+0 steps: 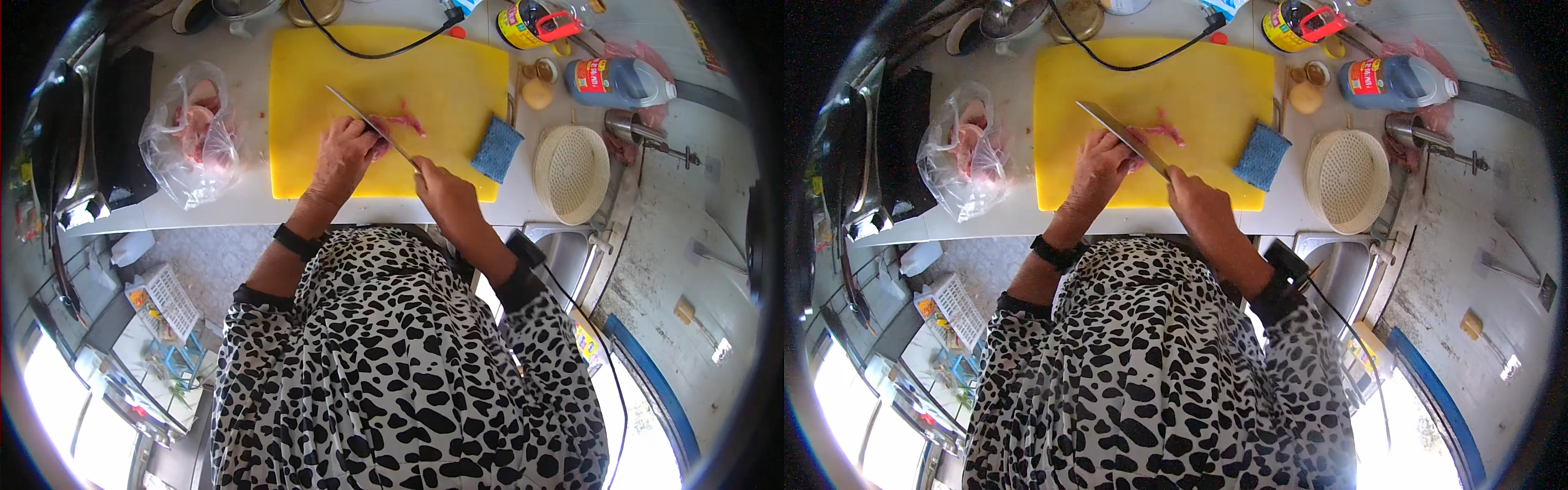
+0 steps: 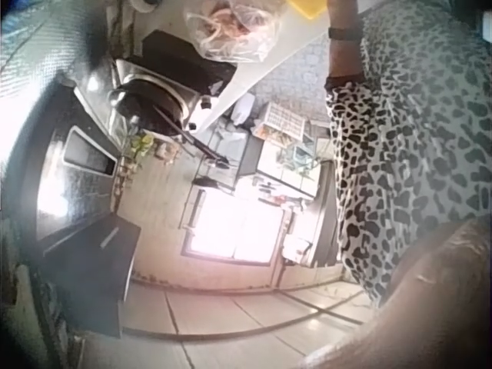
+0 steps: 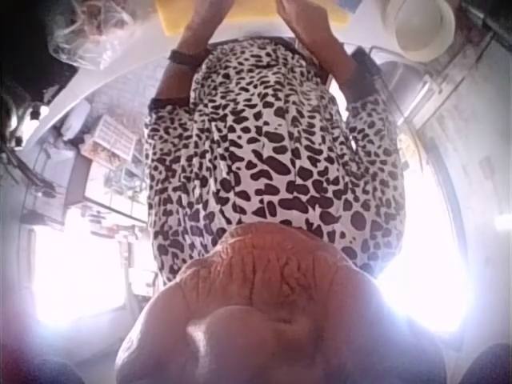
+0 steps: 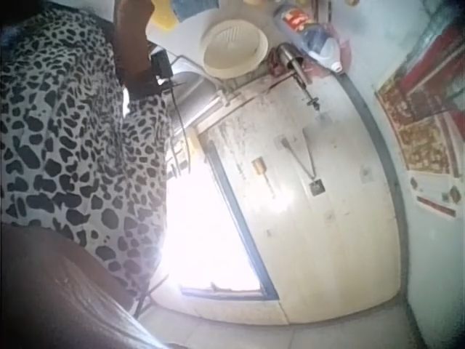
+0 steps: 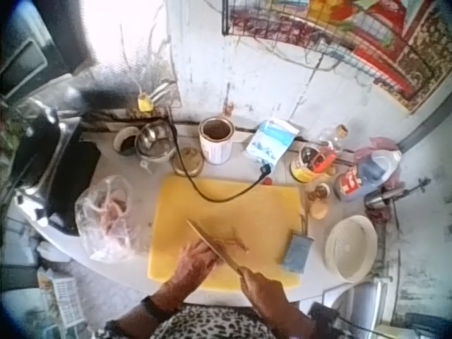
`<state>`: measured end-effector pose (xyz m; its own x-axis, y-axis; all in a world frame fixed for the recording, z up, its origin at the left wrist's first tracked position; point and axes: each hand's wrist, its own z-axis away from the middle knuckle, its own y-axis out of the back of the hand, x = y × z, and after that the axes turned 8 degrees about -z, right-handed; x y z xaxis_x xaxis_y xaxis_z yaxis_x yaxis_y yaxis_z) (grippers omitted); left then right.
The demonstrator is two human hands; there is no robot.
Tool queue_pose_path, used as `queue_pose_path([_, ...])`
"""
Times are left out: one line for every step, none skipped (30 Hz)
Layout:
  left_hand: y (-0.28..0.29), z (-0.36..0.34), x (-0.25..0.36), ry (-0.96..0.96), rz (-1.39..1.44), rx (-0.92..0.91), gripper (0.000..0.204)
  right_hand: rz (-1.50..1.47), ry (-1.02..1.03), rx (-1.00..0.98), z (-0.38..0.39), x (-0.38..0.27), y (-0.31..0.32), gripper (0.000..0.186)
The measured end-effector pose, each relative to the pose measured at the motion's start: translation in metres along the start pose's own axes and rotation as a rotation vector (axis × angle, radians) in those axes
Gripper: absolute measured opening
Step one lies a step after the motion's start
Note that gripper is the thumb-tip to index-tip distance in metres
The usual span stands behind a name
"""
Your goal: The recorder is slicing a piece of raw meat into smaller portions on a yellow cutting board using a kitchen cleaver.
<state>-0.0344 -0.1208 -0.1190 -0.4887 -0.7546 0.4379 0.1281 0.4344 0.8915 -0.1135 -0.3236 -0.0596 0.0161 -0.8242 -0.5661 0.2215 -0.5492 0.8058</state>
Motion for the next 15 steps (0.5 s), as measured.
queue_pose_path([-0.004,-0.001,-0.001,0.002,-0.002,0.002,0.035,0.000,0.003,-0.001,-0.015,0.001,-0.011,0.021])
queue_pose_path([-0.004,-0.002,0.001,0.001,-0.007,0.029,0.035,0.020,0.063,0.081,-0.027,-0.001,-0.020,0.019])
queue_pose_path([-0.003,0.000,0.003,-0.002,-0.009,0.052,0.035,0.041,0.118,0.161,-0.032,-0.004,-0.024,0.017])
queue_pose_path([-0.001,0.001,0.005,-0.007,-0.013,0.047,0.035,0.036,0.113,0.165,-0.033,-0.007,-0.023,0.017])
queue_pose_path([0.000,0.000,0.006,-0.001,-0.020,0.048,0.035,0.030,0.068,0.095,-0.036,-0.010,-0.017,0.019])
queue_pose_path([0.000,-0.001,0.007,0.004,-0.025,0.048,0.036,0.025,0.020,0.025,-0.036,-0.012,-0.013,0.021])
queue_pose_path([0.000,-0.002,0.007,0.000,-0.024,0.048,0.036,0.026,0.018,0.028,-0.031,-0.010,-0.014,0.021])
queue_pose_path([-0.002,-0.002,0.005,0.002,-0.004,0.054,0.035,0.047,0.028,0.050,-0.024,-0.006,-0.014,0.019])
queue_pose_path([-0.002,0.000,0.004,0.009,0.014,0.060,0.035,0.067,0.043,0.068,-0.015,-0.002,-0.014,0.018])
queue_pose_path([-0.002,0.002,0.003,0.014,0.015,0.064,0.035,0.071,0.048,0.064,-0.004,0.003,-0.009,0.018])
queue_pose_path([0.001,0.004,0.004,0.012,-0.010,0.058,0.035,-0.009,0.014,0.036,0.010,0.010,-0.001,0.021])
queue_pose_path([0.003,0.004,0.005,0.006,-0.032,0.050,0.035,-0.088,-0.025,0.011,0.022,0.015,0.006,0.025])
queue_pose_path([0.004,0.003,0.006,0.008,-0.028,0.054,0.035,-0.083,-0.025,0.009,0.030,0.017,0.014,0.025])
queue_pose_path([0.004,0.005,0.006,-0.019,-0.062,0.119,0.030,-0.102,-0.093,0.012,0.037,0.016,0.023,0.030])
queue_pose_path([0.003,0.007,0.007,-0.045,-0.097,0.184,0.026,-0.122,-0.160,0.016,0.040,0.013,0.029,0.034])
